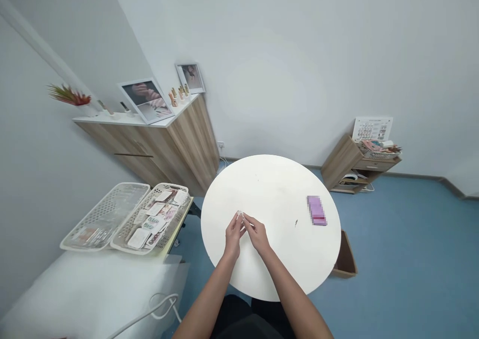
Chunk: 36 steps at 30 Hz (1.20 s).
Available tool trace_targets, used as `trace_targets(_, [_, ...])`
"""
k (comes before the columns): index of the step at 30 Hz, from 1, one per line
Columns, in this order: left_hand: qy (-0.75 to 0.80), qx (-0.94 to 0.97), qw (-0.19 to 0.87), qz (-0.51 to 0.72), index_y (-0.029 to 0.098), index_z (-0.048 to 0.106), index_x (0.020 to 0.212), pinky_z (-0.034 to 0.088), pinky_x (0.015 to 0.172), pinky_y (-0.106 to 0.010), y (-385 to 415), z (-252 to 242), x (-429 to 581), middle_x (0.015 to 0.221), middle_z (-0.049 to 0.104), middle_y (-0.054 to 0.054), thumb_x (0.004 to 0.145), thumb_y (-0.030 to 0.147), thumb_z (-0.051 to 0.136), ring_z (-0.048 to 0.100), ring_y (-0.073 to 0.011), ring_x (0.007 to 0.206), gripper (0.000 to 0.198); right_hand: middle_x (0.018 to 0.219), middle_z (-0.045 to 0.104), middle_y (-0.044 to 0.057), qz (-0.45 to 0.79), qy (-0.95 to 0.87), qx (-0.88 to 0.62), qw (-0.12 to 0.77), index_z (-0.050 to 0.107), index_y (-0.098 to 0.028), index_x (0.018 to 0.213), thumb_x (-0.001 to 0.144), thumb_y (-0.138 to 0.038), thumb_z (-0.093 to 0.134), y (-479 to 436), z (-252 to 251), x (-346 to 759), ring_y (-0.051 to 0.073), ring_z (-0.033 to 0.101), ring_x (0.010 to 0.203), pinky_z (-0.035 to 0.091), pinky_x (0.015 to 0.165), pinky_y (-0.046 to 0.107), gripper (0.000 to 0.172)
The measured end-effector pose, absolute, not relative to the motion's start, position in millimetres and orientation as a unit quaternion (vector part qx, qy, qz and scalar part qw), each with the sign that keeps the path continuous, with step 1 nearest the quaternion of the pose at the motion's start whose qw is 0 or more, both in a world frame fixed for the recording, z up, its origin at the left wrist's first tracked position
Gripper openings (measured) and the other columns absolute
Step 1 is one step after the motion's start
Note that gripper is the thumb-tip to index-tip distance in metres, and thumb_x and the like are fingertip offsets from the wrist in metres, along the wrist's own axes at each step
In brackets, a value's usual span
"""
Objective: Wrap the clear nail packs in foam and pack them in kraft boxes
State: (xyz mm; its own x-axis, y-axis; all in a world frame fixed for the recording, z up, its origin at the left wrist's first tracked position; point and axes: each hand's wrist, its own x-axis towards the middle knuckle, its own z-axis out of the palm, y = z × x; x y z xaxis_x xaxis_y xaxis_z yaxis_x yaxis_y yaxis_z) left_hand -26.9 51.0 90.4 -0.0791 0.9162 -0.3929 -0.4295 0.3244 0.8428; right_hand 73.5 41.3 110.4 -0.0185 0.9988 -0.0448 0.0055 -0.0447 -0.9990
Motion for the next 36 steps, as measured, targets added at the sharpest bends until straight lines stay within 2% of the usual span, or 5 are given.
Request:
trace_targets(16, [0.559,0.309,0.620,0.455,0.016,0.066,0.120,0.059,0.083,-0.040,69,64,-9,0.107,0.070,-0.011,0.071,0.051,0.078,0.065,-0.0272,0.103,0.061,0.129,0.064,0.000,0.481,-0.455,-0.558,0.500,0.063,-0.032,0.126,0.091,-0.058,0.045,36,91,93,0.026,0.059,0.119,0.046,0.102,0.046,0.046])
trace_targets(23, [0.546,0.332,0.644,0.419,0.014,0.068,0.115,0.058,0.078,-0.037,76,61,-15,0.110,0.069,-0.014,0.071,0.062,0.071,0.068,-0.0269,0.098,0.065,0.112,0.072,0.007,0.503,-0.390,-0.572,0.517,0.068,-0.023,0.116,0.089,-0.064,0.044,41,75,95,0.025,0.066,0.104,0.053,0.090,0.041,0.055])
trace_targets(30, [0.465,0.275,0.753,0.375,0.019,0.060,0.124,0.054,0.087,-0.041,92,56,-35,0.120,0.066,-0.017,0.077,0.058,0.069,0.068,-0.0266,0.101,0.061,0.120,0.068,0.010,0.494,-0.384,-0.614,0.481,0.071,-0.023,0.109,0.082,-0.071,0.048,54,52,129,0.028,0.058,0.118,0.050,0.092,0.043,0.060])
trace_targets(33, [0.460,0.227,0.783,0.352,0.018,0.060,0.118,0.054,0.089,-0.042,97,42,-41,0.122,0.064,-0.017,0.083,0.060,0.059,0.066,-0.0264,0.106,0.055,0.108,0.071,0.011,0.446,-0.386,-0.656,0.471,0.073,-0.021,0.094,0.079,-0.069,0.051,57,40,142,0.027,0.062,0.106,0.053,0.085,0.040,0.055])
trace_targets(36, [0.503,0.225,0.764,0.336,0.019,0.061,0.111,0.054,0.089,-0.040,97,21,-41,0.128,0.060,-0.017,0.087,0.061,0.050,0.061,-0.0260,0.114,0.049,0.088,0.072,0.009,0.484,-0.334,-0.664,0.461,0.071,-0.019,0.088,0.077,-0.064,0.055,58,26,148,0.023,0.067,0.085,0.055,0.072,0.035,0.049])
